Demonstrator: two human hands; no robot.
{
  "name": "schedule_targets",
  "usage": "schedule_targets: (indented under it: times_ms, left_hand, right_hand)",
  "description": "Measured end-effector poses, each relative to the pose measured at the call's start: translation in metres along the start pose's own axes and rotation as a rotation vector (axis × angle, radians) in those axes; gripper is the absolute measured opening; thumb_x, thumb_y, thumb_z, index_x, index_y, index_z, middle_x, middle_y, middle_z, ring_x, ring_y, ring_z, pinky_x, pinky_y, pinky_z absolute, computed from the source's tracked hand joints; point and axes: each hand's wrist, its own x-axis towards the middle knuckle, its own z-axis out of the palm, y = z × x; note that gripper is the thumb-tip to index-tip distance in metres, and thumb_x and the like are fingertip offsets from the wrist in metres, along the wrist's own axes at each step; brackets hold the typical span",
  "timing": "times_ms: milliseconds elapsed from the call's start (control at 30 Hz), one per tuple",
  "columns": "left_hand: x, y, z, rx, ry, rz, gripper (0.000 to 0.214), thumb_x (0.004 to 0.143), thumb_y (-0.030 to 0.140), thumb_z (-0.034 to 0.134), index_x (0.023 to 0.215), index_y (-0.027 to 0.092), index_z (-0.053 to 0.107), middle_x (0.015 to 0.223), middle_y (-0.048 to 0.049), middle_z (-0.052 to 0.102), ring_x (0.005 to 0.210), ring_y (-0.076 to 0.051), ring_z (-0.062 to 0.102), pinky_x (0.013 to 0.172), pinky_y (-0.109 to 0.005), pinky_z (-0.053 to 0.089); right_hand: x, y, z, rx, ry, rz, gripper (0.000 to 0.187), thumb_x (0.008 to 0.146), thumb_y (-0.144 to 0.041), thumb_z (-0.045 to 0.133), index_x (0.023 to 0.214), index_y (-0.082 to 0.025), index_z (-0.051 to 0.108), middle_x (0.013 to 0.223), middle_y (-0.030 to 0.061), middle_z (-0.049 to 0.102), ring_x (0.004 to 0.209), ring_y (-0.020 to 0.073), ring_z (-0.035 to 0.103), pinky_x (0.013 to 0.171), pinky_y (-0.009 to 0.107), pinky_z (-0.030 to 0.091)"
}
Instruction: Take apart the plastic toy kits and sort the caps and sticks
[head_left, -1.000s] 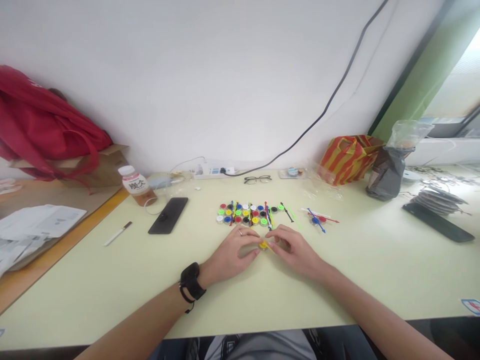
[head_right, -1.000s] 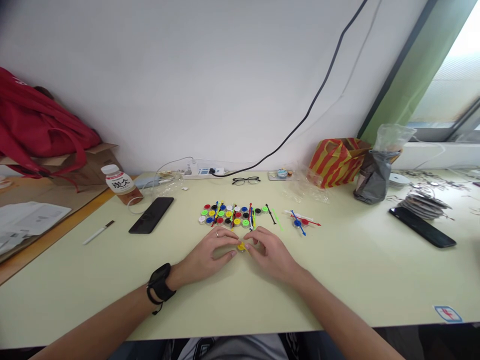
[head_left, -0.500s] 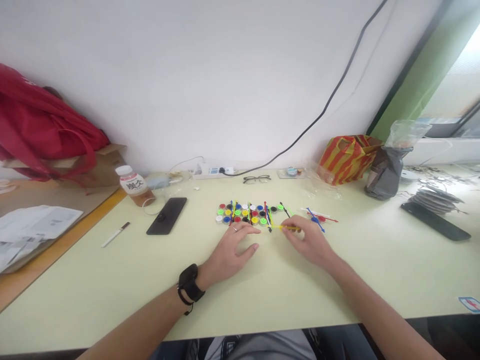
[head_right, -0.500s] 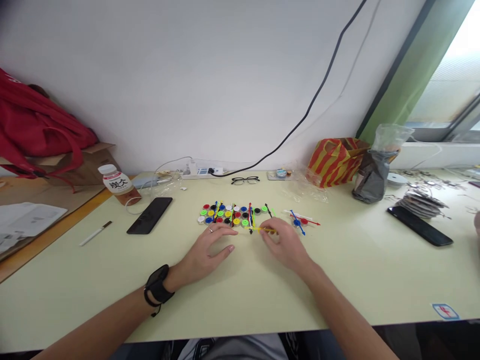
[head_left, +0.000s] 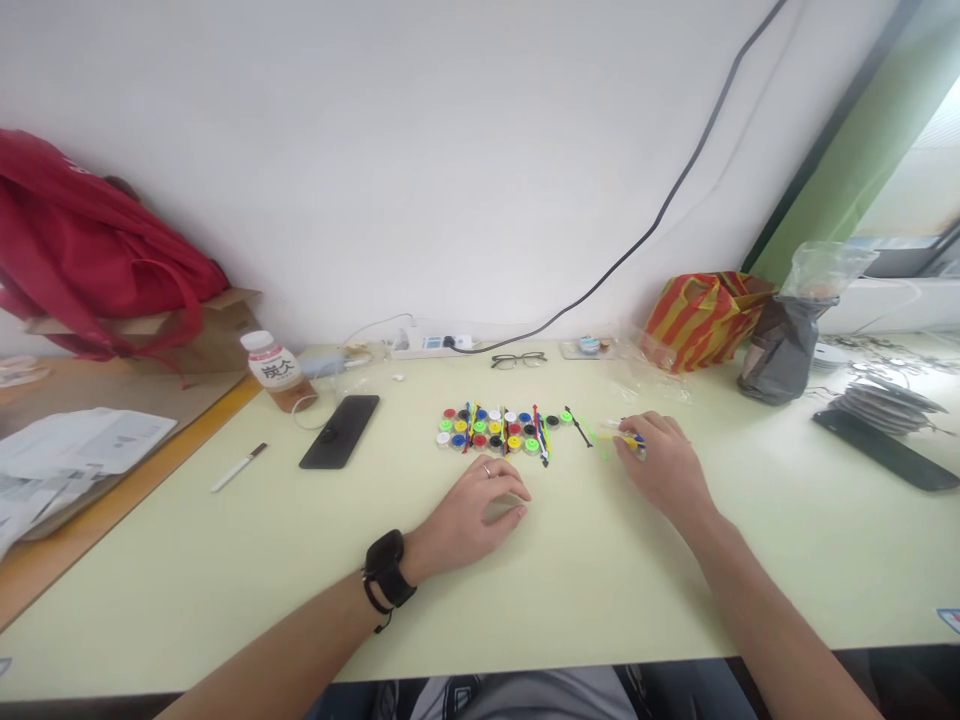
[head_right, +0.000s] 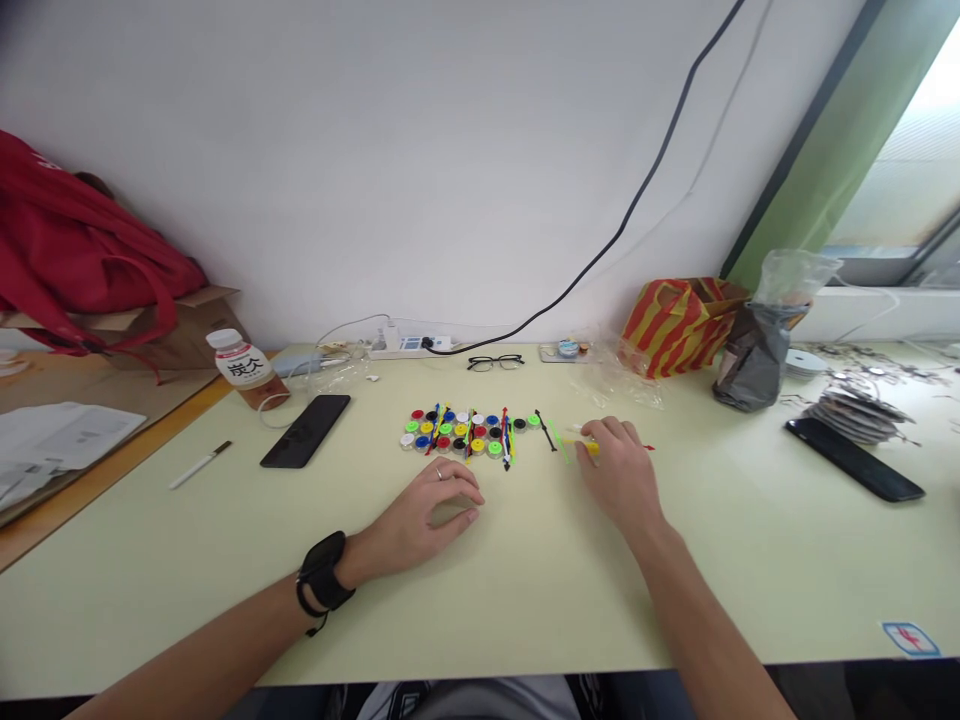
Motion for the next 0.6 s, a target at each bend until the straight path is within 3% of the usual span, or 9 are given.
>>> schedule_targets:
  times_ms: [100, 233, 433, 600]
  left_hand:
    - [0.0, 0.0, 0.0, 0.005, -0.015, 0.007, 0.011, 0.095, 0.022, 0.063, 0.102, 0.026, 0.07, 0.113, -0.0066, 0.067, 0.113, -0.025, 0.059, 0.104, -0.044, 0.051]
    - [-0.001, 0.001, 0.0, 0.011, -0.027, 0.022, 0.011, 0.096, 0.022, 0.063, 0.102, 0.026, 0.071, 0.111, -0.0065, 0.068, 0.112, -0.025, 0.06, 0.103, -0.043, 0.051]
    - [0.0, 0.001, 0.0, 0.002, -0.051, 0.02, 0.01, 0.096, 0.022, 0.063, 0.101, 0.026, 0.071, 0.109, -0.0055, 0.068, 0.111, -0.024, 0.059, 0.103, -0.042, 0.05]
    - [0.0, 0.002, 0.0, 0.01, -0.056, 0.018, 0.01, 0.096, 0.022, 0.063, 0.1, 0.026, 0.07, 0.109, -0.005, 0.068, 0.111, -0.024, 0.059, 0.103, -0.041, 0.049]
  right_hand:
    - [-0.002, -0.013, 0.004, 0.128, -0.112, -0.119, 0.017, 0.093, -0.027, 0.053, 0.105, -0.025, 0.065, 0.113, 0.0114, 0.071, 0.11, 0.0314, 0.064, 0.094, 0.045, 0.051]
    - [-0.007, -0.017, 0.015, 0.131, -0.225, -0.188, 0.03, 0.094, -0.026, 0.051, 0.119, -0.023, 0.066, 0.127, 0.0127, 0.068, 0.124, 0.0321, 0.06, 0.106, 0.049, 0.047]
    - [-0.009, -0.01, 0.022, 0.044, -0.25, -0.186, 0.042, 0.101, -0.039, 0.048, 0.137, -0.023, 0.06, 0.15, 0.0138, 0.055, 0.142, 0.0345, 0.045, 0.114, 0.054, 0.04]
    - [-0.006, -0.009, 0.022, 0.058, -0.264, -0.199, 0.04, 0.101, -0.041, 0.049, 0.132, -0.021, 0.063, 0.142, 0.0142, 0.061, 0.137, 0.0342, 0.049, 0.114, 0.053, 0.04]
